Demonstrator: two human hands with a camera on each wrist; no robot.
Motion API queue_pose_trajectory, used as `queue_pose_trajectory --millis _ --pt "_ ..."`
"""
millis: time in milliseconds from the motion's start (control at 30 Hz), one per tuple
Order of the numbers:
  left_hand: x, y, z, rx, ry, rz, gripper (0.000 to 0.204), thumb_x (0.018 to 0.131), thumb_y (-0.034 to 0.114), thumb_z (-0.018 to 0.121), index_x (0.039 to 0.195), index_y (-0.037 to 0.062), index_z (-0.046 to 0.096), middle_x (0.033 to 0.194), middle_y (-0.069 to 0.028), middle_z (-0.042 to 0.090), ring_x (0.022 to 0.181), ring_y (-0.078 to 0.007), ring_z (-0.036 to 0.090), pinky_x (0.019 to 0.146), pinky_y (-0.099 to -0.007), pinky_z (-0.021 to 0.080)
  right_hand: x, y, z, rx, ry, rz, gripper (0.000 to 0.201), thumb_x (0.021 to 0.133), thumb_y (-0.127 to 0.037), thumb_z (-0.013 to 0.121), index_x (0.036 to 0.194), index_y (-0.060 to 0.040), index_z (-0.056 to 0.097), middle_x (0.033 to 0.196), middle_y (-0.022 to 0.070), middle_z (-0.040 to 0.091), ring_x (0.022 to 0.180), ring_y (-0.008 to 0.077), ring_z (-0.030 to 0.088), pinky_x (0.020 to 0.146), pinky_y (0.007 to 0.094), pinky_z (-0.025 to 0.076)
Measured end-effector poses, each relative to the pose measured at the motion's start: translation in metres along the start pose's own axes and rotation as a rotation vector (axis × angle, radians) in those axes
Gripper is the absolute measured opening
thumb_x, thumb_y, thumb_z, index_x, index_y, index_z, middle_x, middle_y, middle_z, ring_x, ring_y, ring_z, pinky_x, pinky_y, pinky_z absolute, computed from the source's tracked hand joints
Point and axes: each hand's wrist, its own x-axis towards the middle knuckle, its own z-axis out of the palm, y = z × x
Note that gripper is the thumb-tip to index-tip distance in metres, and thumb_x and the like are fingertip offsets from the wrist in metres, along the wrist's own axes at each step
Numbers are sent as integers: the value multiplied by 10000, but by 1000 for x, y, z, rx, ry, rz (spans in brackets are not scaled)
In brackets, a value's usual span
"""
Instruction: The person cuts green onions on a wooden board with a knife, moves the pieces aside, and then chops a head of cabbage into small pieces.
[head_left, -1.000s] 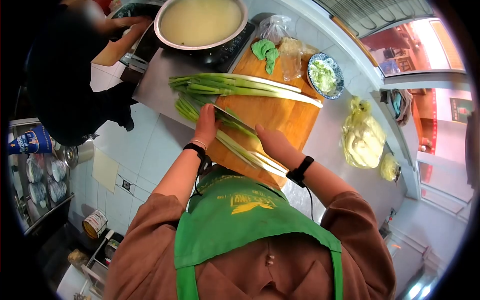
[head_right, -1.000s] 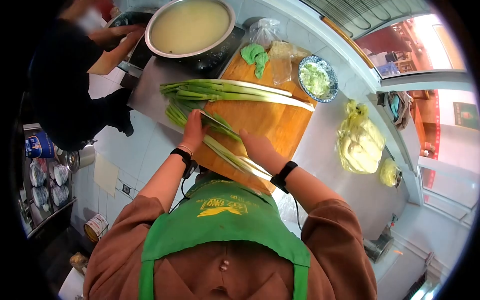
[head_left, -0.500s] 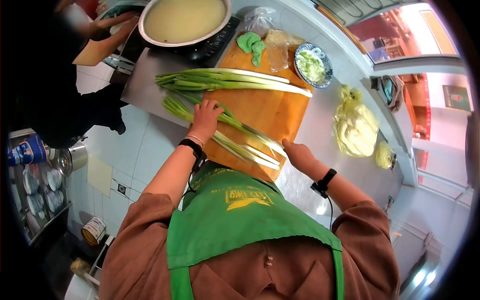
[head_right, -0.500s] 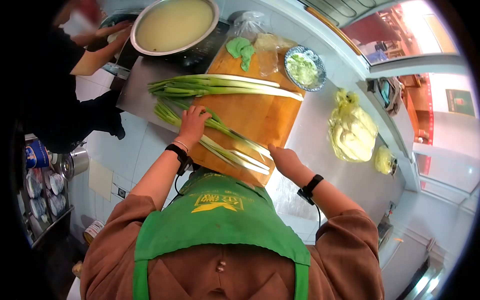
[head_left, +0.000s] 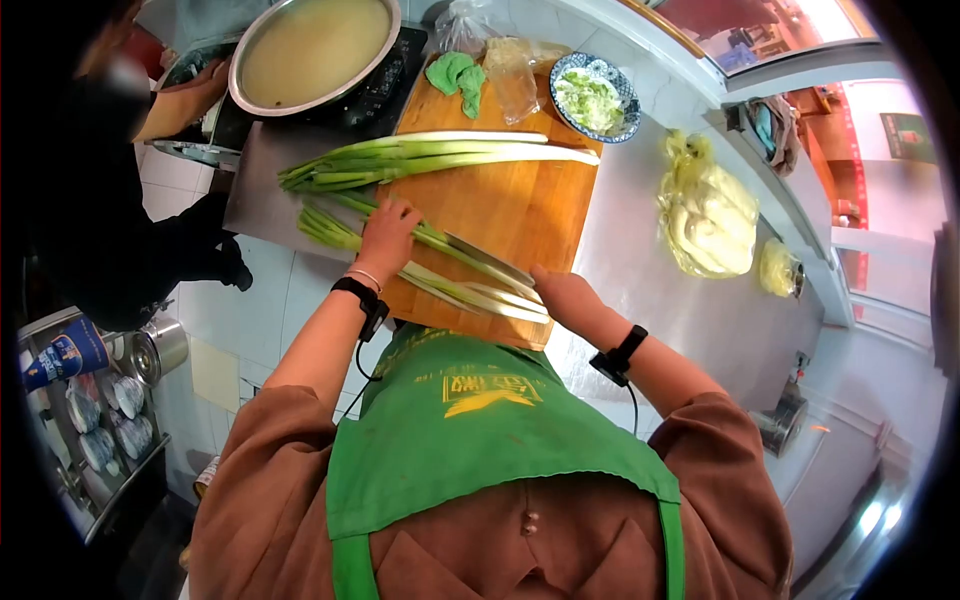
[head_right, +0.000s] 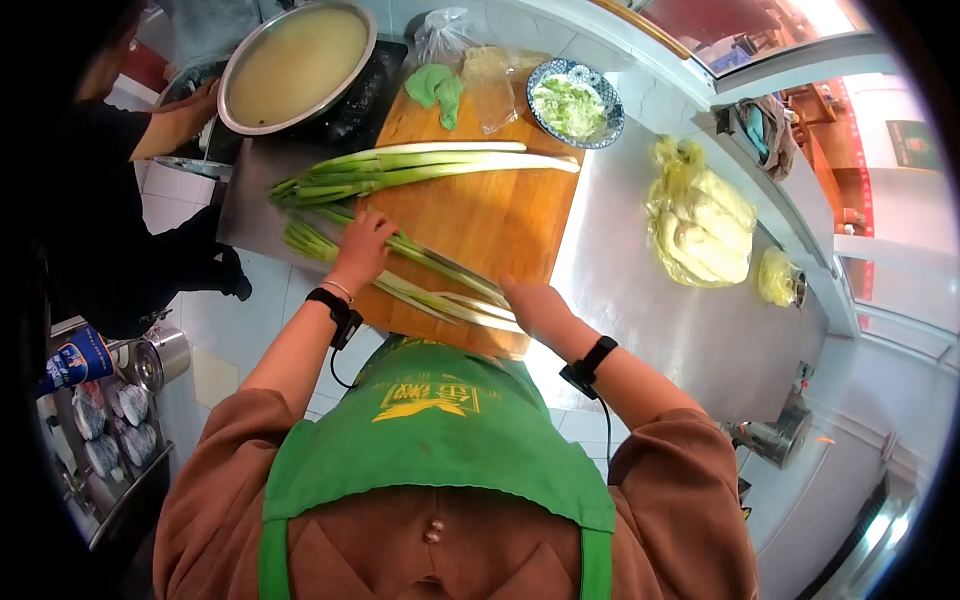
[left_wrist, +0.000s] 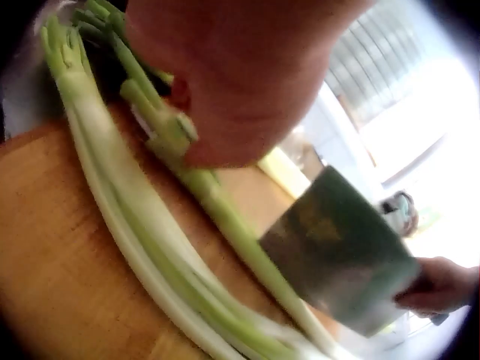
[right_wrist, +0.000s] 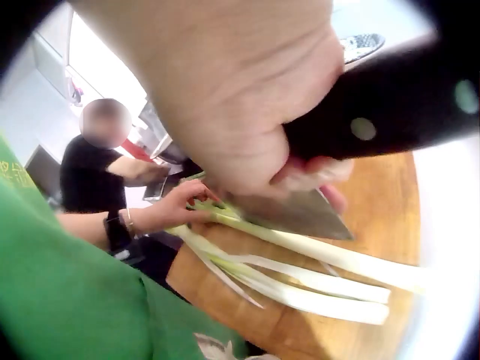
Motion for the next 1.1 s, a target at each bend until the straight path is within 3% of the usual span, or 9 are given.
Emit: queue_pose_trajectory --millis 67,300,467,567,700,767,900,1000,1100 --pt "-1 1 6 -211 -85 15 368 766 -47 744 1084 127 681 1118 -86 574 1132 -323 523 932 -452 488 3 5 10 13 -1 -4 113 972 -59 472 1082 -34 470 794 216 646 766 440 656 653 511 522" --pt "-1 2 11 -164 -96 -23 372 768 0 781 1090 139 657 1109 -71 563 1120 -325 515 962 -449 504 -91 57 31 -5 21 29 188 973 -89 539 1148 -62 475 860 193 659 763 422 663 633 494 531" --pt "2 2 8 -170 -124 -8 390 761 -2 779 1103 137 652 1131 -70 556 1124 -329 513 957 -448 506 -87 81 93 -44 119 22 219 974 -111 542 1177 -80 466 943 172 656 729 388 671 617 481 541" --pt "6 2 1 -157 -180 -20 417 756 -28 765 1120 134 646 1152 -71 548 1131 -335 510 963 -457 501 -82 77 104 -107 166 66 229 938 -73 529 1161 -96 480 982 148 651 677 377 667 584 470 550" --pt "7 -15 5 -167 -82 88 458 753 -54 730 1156 142 633 1154 -83 539 1144 -341 505 959 -461 493 -84 69 74 4 178 31 132 953 -93 546 1077 -87 502 970 153 646 708 390 666 606 484 547" --pt "12 -19 2 -141 -153 161 403 768 -102 643 1105 119 628 1130 -99 559 1110 -343 530 919 -446 514 -82 57 57 95 249 25 112 971 -115 578 1052 -75 511 947 169 642 728 415 651 622 495 531" --pt "26 -11 -10 11 -287 195 339 763 -91 633 1050 87 602 1143 -113 556 1102 -340 541 915 -445 513 -59 29 23 240 346 26 133 989 -143 598 1036 -52 514 895 203 648 784 452 638 662 514 520" --pt "18 -13 -9 19 -183 200 291 775 -71 618 1020 79 576 1103 -121 555 1084 -340 552 878 -446 524 -34 12 5 288 353 -18 148 996 -172 576 1028 -47 503 853 213 647 787 450 638 670 524 520" --pt "7 -17 -2 -55 -75 139 316 765 -14 657 1045 81 546 1074 -104 552 1070 -342 549 876 -453 503 -10 -7 -9 204 247 -2 135 999 -171 562 1026 -52 505 831 215 649 773 450 639 669 528 514"
